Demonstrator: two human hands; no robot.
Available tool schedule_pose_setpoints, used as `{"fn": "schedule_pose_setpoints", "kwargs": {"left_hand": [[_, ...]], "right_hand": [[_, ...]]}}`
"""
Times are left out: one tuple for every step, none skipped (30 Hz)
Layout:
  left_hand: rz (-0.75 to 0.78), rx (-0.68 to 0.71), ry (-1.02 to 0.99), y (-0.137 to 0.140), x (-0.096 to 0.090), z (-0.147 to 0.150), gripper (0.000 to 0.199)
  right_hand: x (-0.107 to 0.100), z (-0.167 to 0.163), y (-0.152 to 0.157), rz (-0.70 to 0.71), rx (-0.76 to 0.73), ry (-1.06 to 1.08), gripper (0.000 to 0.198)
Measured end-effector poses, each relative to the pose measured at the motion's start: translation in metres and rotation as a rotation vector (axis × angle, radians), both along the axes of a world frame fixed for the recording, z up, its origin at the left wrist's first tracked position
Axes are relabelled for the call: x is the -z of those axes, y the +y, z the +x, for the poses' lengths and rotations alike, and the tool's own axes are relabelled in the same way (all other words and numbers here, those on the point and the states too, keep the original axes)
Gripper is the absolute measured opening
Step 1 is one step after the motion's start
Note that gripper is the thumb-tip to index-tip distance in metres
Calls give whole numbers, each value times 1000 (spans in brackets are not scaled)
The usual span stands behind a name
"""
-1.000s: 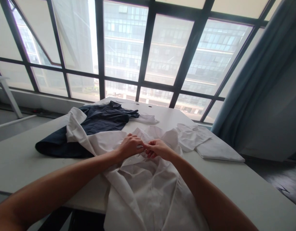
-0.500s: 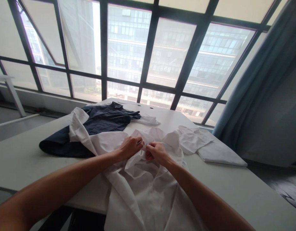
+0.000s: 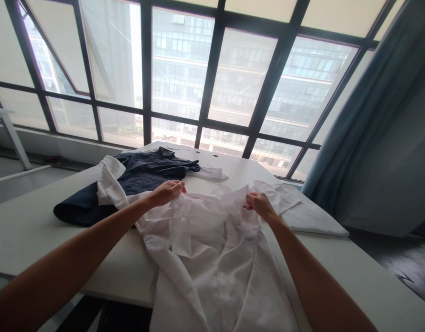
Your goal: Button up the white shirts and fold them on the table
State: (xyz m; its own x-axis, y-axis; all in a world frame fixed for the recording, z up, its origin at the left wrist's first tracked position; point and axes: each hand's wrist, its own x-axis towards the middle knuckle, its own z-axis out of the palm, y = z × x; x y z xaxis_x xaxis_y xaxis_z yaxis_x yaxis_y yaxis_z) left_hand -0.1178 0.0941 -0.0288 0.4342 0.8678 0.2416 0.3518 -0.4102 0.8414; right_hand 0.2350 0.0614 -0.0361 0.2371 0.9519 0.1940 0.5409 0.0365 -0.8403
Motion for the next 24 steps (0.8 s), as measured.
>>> {"fn": "schedule_pose_setpoints", "kwargs": {"left_hand": [[-7, -53, 25, 0, 1, -2, 46], [-27, -82, 55, 0, 2, -2, 43], [-65, -86, 79, -2, 2, -2, 43], [-121, -67, 89, -4, 3, -2, 48], [-182, -25, 86, -7, 3, -1, 54], [-237, 37, 75, -10, 2, 0, 58], [-281, 113, 64, -13, 1, 1, 59], [-312, 186, 57, -15, 0, 2, 57], [-324, 244, 51, -15, -2, 2, 54], [-312, 275, 38, -15, -4, 2, 51], [-279, 277, 18, -15, -5, 2, 49], [-235, 255, -1, -13, -7, 1, 47], [-190, 220, -12, -12, -8, 0, 47], [-152, 186, -9, -11, -10, -1, 46], [-128, 170, 8, -11, -12, -2, 45], [-120, 175, 33, -12, -14, -3, 46], [-128, 194, 62, -14, -16, -3, 49], [-148, 219, 90, -16, -17, -3, 53], [-179, 241, 117, -19, -19, -2, 59], [-215, 248, 144, -21, -19, -1, 64], [-245, 230, 168, -23, -19, 0, 67], [-260, 187, 187, -23, -18, 1, 67], [-258, 127, 196, -21, -16, 2, 66], [-243, 67, 196, -19, -13, 2, 63]], "right_hand": [[0, 2, 0, 30, -23, 20, 19], [0, 2, 0, 62, -45, 25, 18], [0, 0, -1, 89, -67, 11, 16], [0, -3, -1, 113, -87, -19, 14], [0, -7, -2, 136, -105, -56, 13], [0, -11, -3, 156, -126, -89, 15], [0, -16, -4, 176, -149, -116, 20], [1, -21, -5, 197, -172, -136, 24], [1, -25, -5, 216, -192, -143, 28], [1, -28, -5, 232, -203, -134, 29], [0, -29, -5, 255, -205, -118, 29], [-2, -30, -5, 289, -198, -103, 28], [-4, -29, -5, 339, -178, -98, 25], [-7, -28, -5, 405, -147, -112, 21], [-11, -26, -7, 488, -111, -144, 17], [-15, -25, -8, 583, -76, -187, 13], [-19, -23, -11, 681, -45, -234, 9], [-23, -23, -13, 773, -19, -277, 8], [-26, -22, -16, 855, 1, -315, 8], [-28, -23, -19, 921, 16, -346, 10], [-30, -23, -22, 969, 29, -371, 13], [-31, -24, -24, 999, 42, -391, 15], [-32, -24, -26, 1014, 55, -406, 16], [-32, -24, -27, 1022, 65, -412, 16]]}}
